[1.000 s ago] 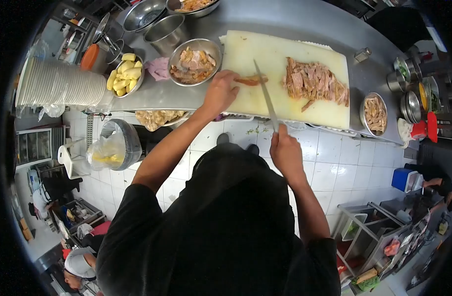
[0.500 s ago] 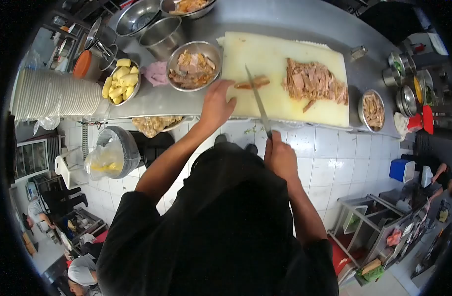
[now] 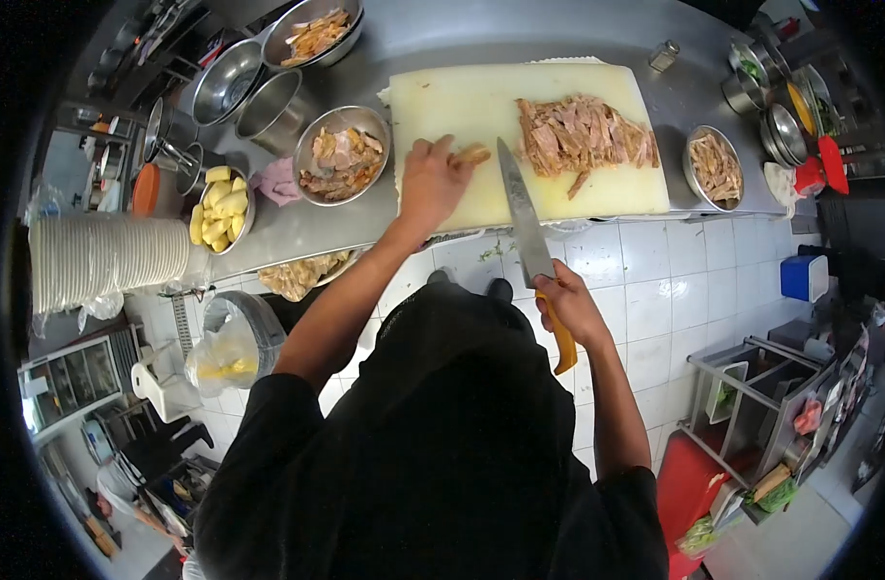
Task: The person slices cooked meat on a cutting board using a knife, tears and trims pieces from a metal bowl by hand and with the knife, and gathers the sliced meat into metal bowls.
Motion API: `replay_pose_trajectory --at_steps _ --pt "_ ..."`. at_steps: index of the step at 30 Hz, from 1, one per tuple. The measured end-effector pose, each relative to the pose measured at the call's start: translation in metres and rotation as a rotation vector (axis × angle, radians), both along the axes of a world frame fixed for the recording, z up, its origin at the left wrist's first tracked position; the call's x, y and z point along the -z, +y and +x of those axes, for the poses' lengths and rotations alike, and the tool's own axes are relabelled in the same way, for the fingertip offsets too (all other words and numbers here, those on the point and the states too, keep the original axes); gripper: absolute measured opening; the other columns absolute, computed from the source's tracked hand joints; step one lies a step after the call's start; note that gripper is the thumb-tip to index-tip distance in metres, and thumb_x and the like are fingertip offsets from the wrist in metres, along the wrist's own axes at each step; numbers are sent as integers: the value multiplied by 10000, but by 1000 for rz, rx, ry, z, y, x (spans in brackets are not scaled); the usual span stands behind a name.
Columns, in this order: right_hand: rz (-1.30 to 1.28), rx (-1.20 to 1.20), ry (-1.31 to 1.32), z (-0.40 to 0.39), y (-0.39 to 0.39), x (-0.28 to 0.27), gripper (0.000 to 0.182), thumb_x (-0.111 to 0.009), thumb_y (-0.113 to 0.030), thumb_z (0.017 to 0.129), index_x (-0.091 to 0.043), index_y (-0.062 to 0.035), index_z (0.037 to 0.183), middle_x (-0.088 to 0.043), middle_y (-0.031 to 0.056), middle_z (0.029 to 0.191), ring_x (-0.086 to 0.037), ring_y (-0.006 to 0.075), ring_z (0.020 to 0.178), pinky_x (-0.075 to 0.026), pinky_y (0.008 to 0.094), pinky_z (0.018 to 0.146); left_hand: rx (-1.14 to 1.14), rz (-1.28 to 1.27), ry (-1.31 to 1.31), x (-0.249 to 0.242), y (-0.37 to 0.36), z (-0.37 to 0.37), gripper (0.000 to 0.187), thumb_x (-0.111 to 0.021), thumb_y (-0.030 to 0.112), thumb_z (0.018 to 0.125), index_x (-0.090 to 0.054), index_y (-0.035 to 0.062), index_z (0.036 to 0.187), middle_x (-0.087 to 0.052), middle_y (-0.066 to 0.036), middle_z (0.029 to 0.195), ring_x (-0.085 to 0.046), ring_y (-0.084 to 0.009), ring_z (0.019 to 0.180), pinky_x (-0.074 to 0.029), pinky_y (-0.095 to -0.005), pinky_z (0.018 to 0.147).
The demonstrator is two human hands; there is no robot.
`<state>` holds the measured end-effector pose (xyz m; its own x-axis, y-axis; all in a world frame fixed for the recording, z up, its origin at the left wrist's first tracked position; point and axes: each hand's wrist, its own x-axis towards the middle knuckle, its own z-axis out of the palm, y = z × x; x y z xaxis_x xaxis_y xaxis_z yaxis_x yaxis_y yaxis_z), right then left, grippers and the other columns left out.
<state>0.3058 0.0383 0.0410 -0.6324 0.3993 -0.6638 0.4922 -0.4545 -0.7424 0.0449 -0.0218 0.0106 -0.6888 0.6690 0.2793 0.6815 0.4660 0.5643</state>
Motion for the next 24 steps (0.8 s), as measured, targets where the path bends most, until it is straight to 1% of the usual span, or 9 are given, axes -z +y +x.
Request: replay_pose_trajectory --at_steps 2,3,6,9,11,15,18,21,24 --pt "-35 -12 21 -7 -4 4 87 -528 -147 952 -536 -74 1001 -476 14 675 -468 94 529 -411 253 418 12 -50 -36 -11 11 16 452 -680 275 817 -614 16 1181 -539 -200 1053 -530 -370 975 -462 -459 861" --pt "-29 -28 11 -13 -5 -4 91 -518 -151 955 -536 -74 1002 -470 15 662 -461 96 510 -410 253 416 42 -89 -98 -14 16 19 507 -685 340 824 -610 19 1208 -500 -199 1099 -493 -368 1011 -443 -453 894" --pt "12 -63 14 -23 -6 -8 105 -498 -161 969 -537 -71 1008 -461 16 643 -448 105 464 -408 271 411 63 -172 -138 -18 30 20 476 -685 343 825 -629 40 1188 -504 -191 1079 -488 -363 1019 -429 -444 927" --pt "41 -80 13 -27 -3 -10 117 -500 -164 971 -539 -68 1025 -465 17 639 -450 103 461 -418 263 418 61 -3 -192 -7 36 16 337 -709 253 797 -675 48 1063 -525 -182 1034 -499 -345 988 -427 -451 883" --pt "67 -94 5 -31 -3 -20 113 -502 -159 967 -539 -66 1019 -472 17 636 -459 104 449 -414 260 415 72 114 -312 17 38 6 315 -713 223 794 -678 52 1056 -527 -171 1035 -530 -330 970 -463 -435 858" --pt "196 -173 -37 -48 5 -40 123 -509 -154 959 -544 -52 1019 -485 20 634 -478 106 428 -409 254 411 21 287 -522 3 36 -6 272 -702 175 808 -681 60 1054 -535 -143 1026 -593 -276 912 -527 -381 778" --pt "319 -249 -115 -61 12 -59 163 -519 -160 955 -546 -32 1053 -487 30 634 -478 115 443 -423 272 428 -47 476 -634 0 39 -15 277 -680 108 831 -645 11 1087 -547 -82 1011 -599 -192 835 -516 -325 751" --pt "407 -274 -164 -73 11 -87 177 -526 -161 951 -546 -18 1053 -491 39 630 -475 123 451 -429 286 440 -77 774 -1212 -7 41 -33 296 -652 78 832 -611 -8 1113 -555 -73 1000 -596 -171 840 -508 -303 740" --pt "433 -216 -180 -71 4 -107 155 -533 -146 941 -549 -12 1017 -481 39 622 -476 122 475 -424 285 449 -107 968 -1630 -21 39 -43 320 -628 68 834 -581 -5 1142 -573 -53 933 -593 -149 816 -501 -303 729"
